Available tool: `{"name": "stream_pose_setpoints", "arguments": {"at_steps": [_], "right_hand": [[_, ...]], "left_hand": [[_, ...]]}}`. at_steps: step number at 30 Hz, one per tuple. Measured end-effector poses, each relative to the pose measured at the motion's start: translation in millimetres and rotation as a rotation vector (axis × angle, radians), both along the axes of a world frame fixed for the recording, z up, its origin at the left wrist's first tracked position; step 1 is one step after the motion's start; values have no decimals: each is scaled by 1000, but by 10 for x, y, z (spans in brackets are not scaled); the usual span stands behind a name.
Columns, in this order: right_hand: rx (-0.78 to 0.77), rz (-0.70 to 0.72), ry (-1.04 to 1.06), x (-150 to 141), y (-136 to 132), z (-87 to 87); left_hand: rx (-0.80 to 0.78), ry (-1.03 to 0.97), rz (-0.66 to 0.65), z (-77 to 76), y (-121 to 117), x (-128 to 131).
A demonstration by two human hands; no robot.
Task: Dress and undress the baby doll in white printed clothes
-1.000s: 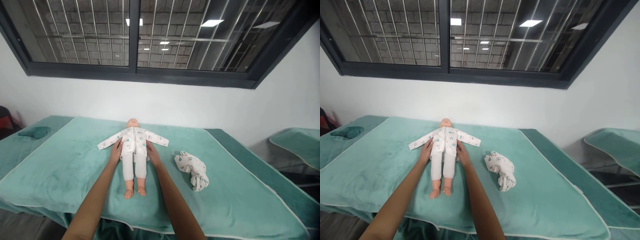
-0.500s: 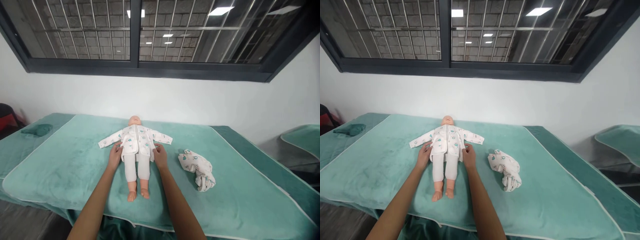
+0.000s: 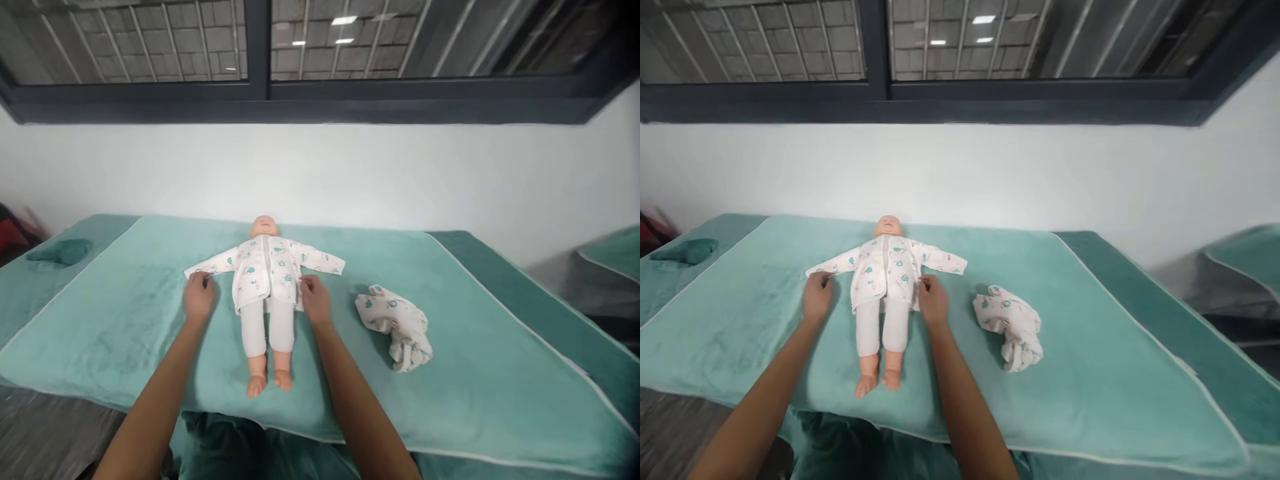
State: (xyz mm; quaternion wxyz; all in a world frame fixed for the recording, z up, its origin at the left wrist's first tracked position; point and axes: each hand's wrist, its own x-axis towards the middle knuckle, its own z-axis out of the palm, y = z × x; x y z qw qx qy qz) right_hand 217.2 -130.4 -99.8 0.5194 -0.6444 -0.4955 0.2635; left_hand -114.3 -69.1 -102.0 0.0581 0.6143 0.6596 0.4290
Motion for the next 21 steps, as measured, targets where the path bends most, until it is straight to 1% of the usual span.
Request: {"name": "stream_pose_setpoints", "arguments": {"at_steps": [3,5,6,9,11,12,14,15,17,18,19,20,21], "right_hand": [[-10,118,-206,-118,-197,51],[16,210,-361,-141,-399,72],[45,241,-406,-122,-523,76],[151,301,-434,56,-1003,23],[187,296,-424,206,-1433,-105],[182,267,-420,256,-1683,-206],[169,190,-415,264,-2231,-474],[148,169,-414,216,-2509,-629],[101,53,-388,47,-3009,-931],[53,0,-363,-49,-3205,-1060],[19,-46,-340,-137,-3355,-1166],[-9,-68,-309,-206,-3454,-1246],[-18,-90,-282,-253,-3505,-1301]], "left_hand": [[-14,-45,59,11,-40,35],[-46,-100,76,33,-89,46],[-61,-117,75,47,-126,53],[-92,-131,46,88,-299,102],[-108,-133,12,108,-480,164],[-111,-133,-13,114,-599,204],[-105,-133,-72,106,-914,299],[-94,-135,-114,89,-1118,352],[-76,-177,-159,14,-1629,465],[-80,-245,-158,-45,-1928,522],[-119,-349,-146,-117,-2241,576],[-195,-468,-161,-198,-2556,624],[-287,-570,-207,-281,-2853,667]]}}
